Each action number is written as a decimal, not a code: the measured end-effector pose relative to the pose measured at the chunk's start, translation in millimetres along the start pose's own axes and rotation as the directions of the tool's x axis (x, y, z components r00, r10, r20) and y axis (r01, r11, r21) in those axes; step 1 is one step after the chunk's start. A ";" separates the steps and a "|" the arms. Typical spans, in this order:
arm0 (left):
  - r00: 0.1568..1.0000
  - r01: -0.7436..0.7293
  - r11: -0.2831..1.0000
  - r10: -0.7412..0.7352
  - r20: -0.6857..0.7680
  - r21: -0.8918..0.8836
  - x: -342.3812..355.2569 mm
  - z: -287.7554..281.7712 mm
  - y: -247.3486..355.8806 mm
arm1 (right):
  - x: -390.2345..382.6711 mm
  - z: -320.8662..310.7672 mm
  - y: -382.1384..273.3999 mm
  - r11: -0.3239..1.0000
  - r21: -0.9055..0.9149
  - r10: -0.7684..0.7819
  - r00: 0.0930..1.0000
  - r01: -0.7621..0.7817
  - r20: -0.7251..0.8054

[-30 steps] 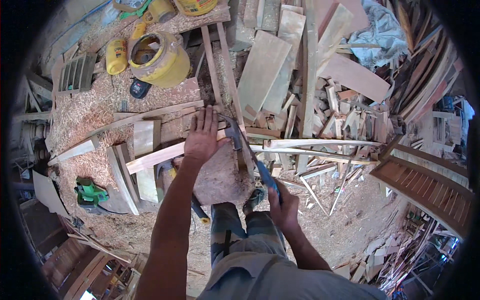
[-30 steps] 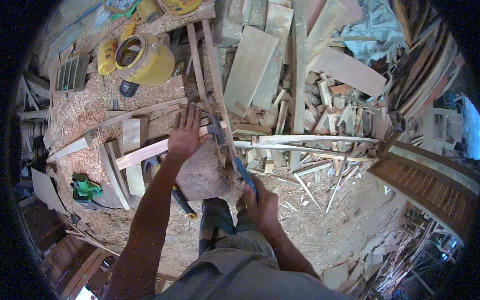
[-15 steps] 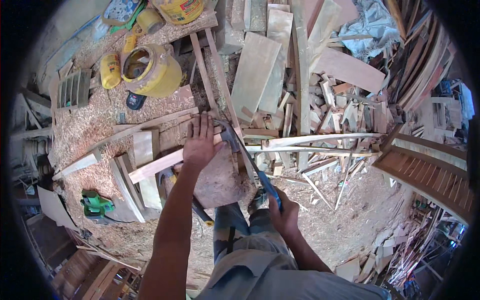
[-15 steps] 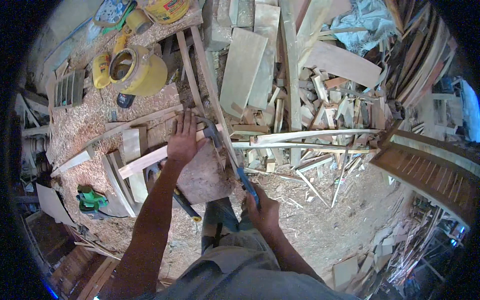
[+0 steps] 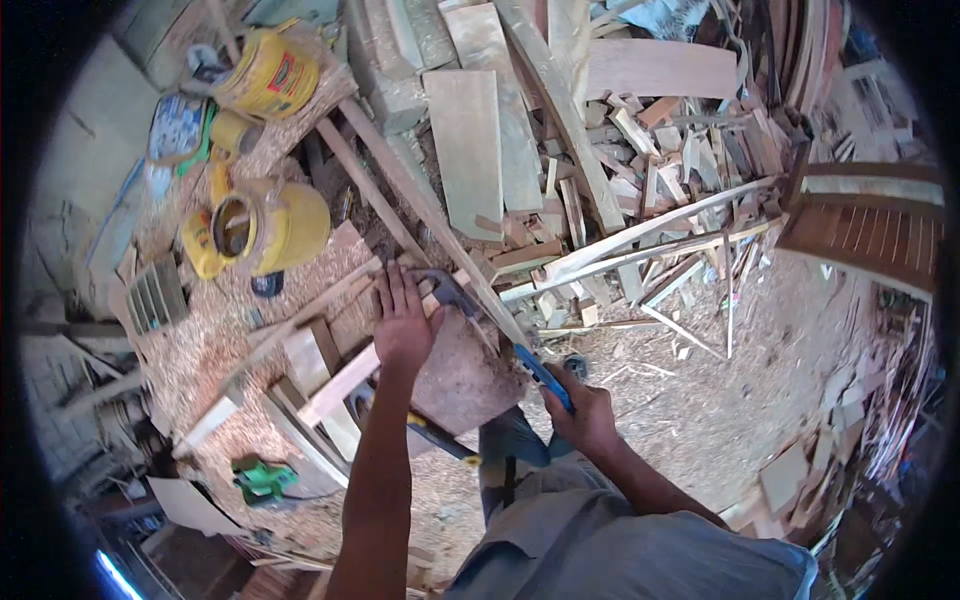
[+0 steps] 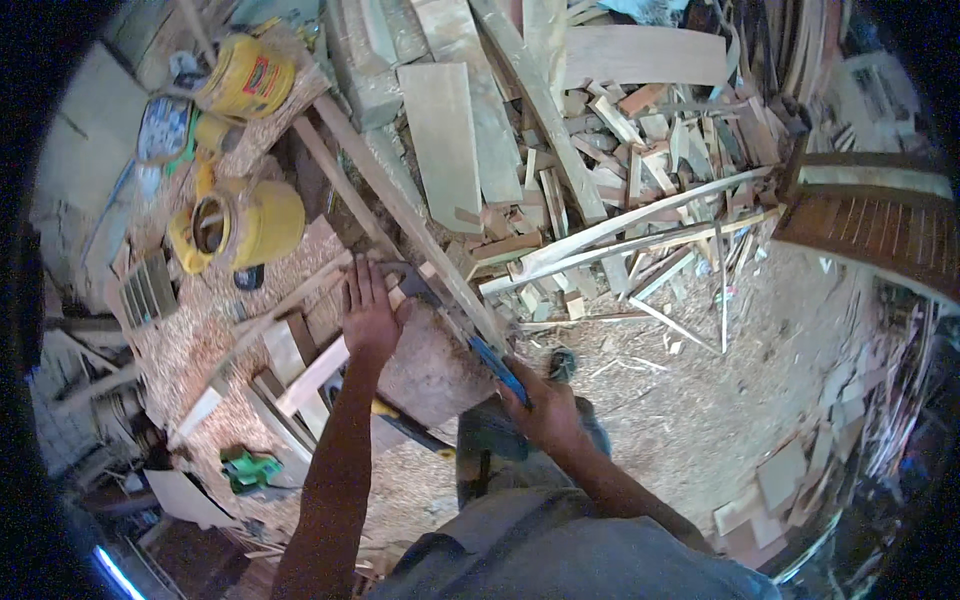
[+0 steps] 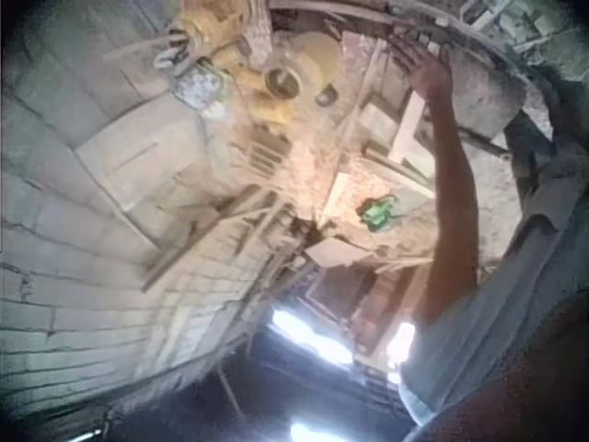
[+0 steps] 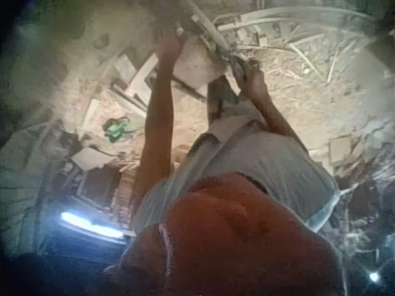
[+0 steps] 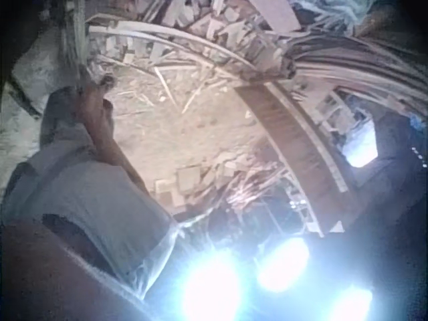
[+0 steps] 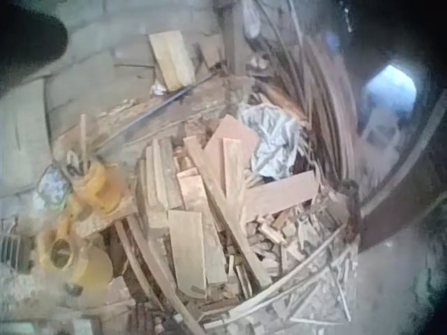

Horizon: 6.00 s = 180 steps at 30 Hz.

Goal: The person planes a wooden piece using an electric planer, then fits a hammer head onto a wooden handle and strikes it with a hammer.

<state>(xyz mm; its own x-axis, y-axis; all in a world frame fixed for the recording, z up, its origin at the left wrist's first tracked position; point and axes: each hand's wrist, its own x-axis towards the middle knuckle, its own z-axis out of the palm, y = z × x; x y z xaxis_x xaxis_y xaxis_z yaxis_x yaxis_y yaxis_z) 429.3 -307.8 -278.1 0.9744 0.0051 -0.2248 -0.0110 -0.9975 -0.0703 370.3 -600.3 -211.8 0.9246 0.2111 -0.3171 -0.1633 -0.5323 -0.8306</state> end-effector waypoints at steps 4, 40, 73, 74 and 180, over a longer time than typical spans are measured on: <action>0.998 -0.057 0.998 0.057 0.013 0.026 9.9 -4.5 18.9 | 97.9 51.2 -5.9 0.996 -0.077 -0.044 0.999 0.041 -0.030; 0.999 -0.032 0.997 0.033 -0.012 0.076 5.2 -1.0 -0.7 | 5.3 20.7 20.1 0.994 -0.053 -0.098 0.995 0.096 -0.034; 0.982 0.105 0.991 -0.091 -0.162 0.079 -7.6 -14.2 21.6 | -61.8 -41.9 -30.5 0.925 -0.321 -0.278 0.940 0.205 -0.198; 0.977 0.117 0.991 -0.103 -0.186 0.067 -9.6 -14.3 16.1 | -61.2 -30.6 -37.0 0.926 -0.294 -0.309 0.923 0.237 -0.229; 0.768 -0.200 0.952 0.006 -0.641 -0.232 27.2 -90.6 -613.7 | 16.5 375.0 -336.0 0.922 -0.077 -0.386 0.919 0.380 -0.086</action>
<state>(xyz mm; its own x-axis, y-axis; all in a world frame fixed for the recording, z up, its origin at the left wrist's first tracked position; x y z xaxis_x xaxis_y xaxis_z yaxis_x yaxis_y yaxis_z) 482.8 298.0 -153.0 0.8920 -0.0471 0.4496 -0.1537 -0.9669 0.2035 311.4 -110.6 -109.6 0.9420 0.3284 0.0685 0.2269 -0.4734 -0.8511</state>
